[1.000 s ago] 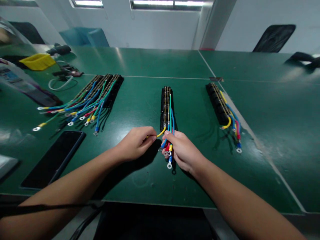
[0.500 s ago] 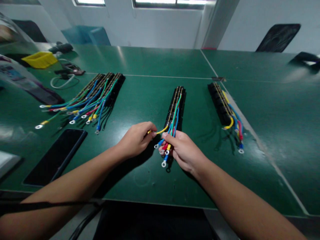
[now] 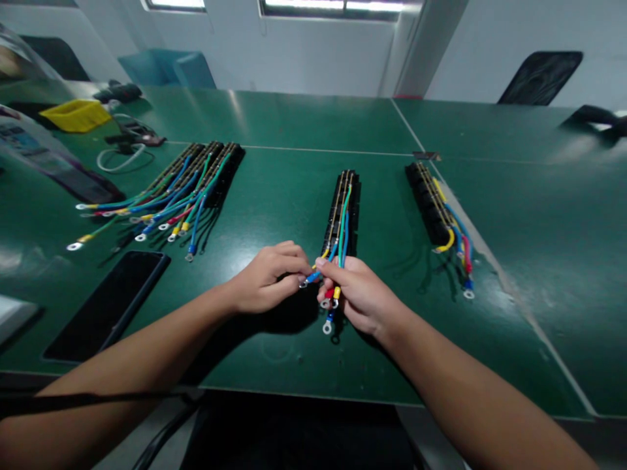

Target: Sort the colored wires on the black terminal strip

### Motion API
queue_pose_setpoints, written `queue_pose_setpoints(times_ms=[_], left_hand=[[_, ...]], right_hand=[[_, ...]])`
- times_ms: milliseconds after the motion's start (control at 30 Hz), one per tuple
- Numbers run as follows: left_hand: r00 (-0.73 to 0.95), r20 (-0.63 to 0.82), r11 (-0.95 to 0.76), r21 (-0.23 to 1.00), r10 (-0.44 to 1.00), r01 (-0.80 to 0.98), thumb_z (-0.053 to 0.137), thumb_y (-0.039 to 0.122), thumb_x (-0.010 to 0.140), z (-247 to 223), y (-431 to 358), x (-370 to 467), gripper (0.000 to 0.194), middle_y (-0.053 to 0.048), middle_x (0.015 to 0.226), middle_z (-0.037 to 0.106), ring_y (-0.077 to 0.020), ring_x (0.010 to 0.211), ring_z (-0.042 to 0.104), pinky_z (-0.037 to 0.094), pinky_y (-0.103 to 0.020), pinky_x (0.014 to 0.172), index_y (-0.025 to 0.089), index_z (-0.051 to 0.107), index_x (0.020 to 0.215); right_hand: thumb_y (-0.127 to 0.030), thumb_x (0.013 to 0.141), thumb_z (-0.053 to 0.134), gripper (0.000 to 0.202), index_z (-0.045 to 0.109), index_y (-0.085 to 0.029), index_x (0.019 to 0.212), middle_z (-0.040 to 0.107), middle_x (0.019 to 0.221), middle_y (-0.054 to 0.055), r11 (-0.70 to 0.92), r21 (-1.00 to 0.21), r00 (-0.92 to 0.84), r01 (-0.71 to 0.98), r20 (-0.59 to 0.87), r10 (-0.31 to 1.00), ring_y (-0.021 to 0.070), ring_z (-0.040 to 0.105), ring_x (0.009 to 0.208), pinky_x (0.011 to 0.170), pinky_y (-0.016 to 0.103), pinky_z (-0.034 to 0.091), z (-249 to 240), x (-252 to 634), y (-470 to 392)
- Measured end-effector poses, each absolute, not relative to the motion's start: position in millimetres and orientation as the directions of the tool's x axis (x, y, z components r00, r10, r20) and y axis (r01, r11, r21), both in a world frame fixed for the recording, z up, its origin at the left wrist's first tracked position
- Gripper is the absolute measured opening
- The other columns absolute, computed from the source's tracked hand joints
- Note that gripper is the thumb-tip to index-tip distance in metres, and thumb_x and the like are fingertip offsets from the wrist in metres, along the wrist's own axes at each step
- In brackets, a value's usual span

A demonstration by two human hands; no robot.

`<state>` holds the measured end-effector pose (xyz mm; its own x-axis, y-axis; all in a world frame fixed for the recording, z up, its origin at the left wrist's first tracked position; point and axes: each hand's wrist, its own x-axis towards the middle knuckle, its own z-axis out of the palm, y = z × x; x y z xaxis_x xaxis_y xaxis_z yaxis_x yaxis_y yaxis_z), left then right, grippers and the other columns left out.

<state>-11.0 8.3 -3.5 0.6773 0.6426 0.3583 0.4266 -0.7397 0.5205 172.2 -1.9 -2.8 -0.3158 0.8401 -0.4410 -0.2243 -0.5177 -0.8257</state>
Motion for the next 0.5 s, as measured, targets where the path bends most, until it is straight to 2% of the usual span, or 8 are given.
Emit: queue_pose_setpoints(times_ms=[233, 300, 400, 500], left_hand=[[0.662, 0.297, -0.66, 0.637, 0.688, 0.399, 0.035, 0.019, 0.09, 2.6, 6.8, -11.8, 0.031, -0.003, 0.078, 0.065, -0.0154, 0.076, 0.054, 0.04, -0.029, 0.076, 0.015, 0.065, 0.085], [0.644, 0.325, -0.666, 0.631, 0.693, 0.398, 0.04, 0.025, 0.09, 2.4, 6.4, -11.0, 0.028, -0.003, 0.078, 0.067, -0.0154, 0.075, 0.055, 0.04, -0.029, 0.075, 0.015, 0.066, 0.087], [0.615, 0.375, -0.69, 0.589, 0.694, 0.42, 0.058, 0.038, 0.084, 1.0, 5.8, -9.3, 0.026, -0.003, 0.076, 0.067, -0.0149, 0.072, 0.056, 0.04, -0.028, 0.073, 0.014, 0.066, 0.084], [0.617, 0.379, -0.7, 0.567, 0.69, 0.435, 0.062, 0.041, 0.083, -0.1, 5.3, -8.5, 0.028, -0.002, 0.07, 0.066, -0.0132, 0.068, 0.055, 0.038, -0.027, 0.069, 0.014, 0.066, 0.076]], right_hand=[[-0.039, 0.074, 0.074, 0.032, 0.054, -0.015, 0.076, 0.051, 0.051, -0.006, -0.404, -0.896, -0.291, -0.184, -0.343, 0.893, 0.0063, 0.05, 0.041, 0.038, 0.016, 0.033, -6.7, 170.1, -4.0], [-0.039, 0.075, 0.073, 0.03, 0.055, -0.015, 0.076, 0.052, 0.051, -0.006, -0.394, -0.902, -0.285, -0.175, -0.337, 0.897, 0.0063, 0.049, 0.041, 0.039, 0.017, 0.033, -7.7, 170.3, -4.6], [-0.037, 0.077, 0.071, 0.027, 0.055, -0.015, 0.074, 0.054, 0.051, -0.004, -0.382, -0.907, -0.282, -0.178, -0.325, 0.903, 0.0066, 0.049, 0.043, 0.042, 0.018, 0.035, -8.7, 170.7, -5.0], [-0.035, 0.078, 0.07, 0.026, 0.054, -0.015, 0.072, 0.054, 0.05, -0.004, -0.39, -0.904, -0.271, -0.175, -0.337, 0.902, 0.0074, 0.05, 0.043, 0.042, 0.018, 0.037, -8.7, 170.7, -4.8]])
